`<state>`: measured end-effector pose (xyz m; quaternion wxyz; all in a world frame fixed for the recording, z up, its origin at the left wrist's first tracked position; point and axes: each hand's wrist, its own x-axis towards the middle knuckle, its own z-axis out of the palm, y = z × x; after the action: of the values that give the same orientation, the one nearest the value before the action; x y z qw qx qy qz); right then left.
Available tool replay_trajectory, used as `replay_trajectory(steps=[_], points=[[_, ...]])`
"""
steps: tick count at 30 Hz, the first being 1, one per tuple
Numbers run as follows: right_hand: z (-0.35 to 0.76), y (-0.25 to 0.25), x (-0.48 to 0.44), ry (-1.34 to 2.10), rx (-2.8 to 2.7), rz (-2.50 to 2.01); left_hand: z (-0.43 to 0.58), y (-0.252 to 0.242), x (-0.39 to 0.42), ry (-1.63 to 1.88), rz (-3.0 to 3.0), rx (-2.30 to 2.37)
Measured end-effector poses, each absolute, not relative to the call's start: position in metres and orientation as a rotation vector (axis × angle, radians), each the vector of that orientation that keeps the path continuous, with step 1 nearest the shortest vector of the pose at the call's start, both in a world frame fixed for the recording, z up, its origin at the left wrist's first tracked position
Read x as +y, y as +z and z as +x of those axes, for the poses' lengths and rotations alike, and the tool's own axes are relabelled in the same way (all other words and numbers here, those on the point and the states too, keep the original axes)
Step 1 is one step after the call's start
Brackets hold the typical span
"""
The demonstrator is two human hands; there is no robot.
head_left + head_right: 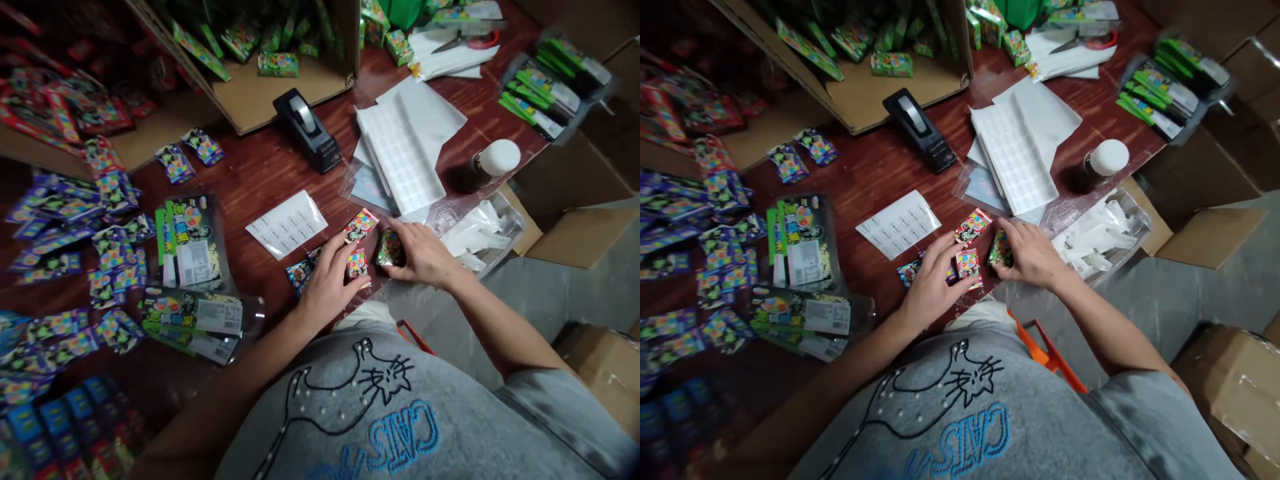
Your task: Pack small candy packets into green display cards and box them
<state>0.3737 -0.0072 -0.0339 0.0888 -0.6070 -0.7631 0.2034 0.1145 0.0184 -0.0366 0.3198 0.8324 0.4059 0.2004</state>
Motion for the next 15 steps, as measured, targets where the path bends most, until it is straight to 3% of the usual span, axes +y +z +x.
replay_trajectory(steps=[6,11,15], points=[[0.356,-0.033,-0.02,0.575,-1.998,-2.283,0.102,-0.033,0.028,0.221,2.528,0.959],[0.349,-0.032,-0.034,0.891,-2.004,-2.1,0.111,-0.032,0.026,0.179,2.529,1.169],[0.371,-0.026,-0.031,0.734,-2.357,-1.785,0.124,-0.031,0.026,0.111,2.543,1.36]])
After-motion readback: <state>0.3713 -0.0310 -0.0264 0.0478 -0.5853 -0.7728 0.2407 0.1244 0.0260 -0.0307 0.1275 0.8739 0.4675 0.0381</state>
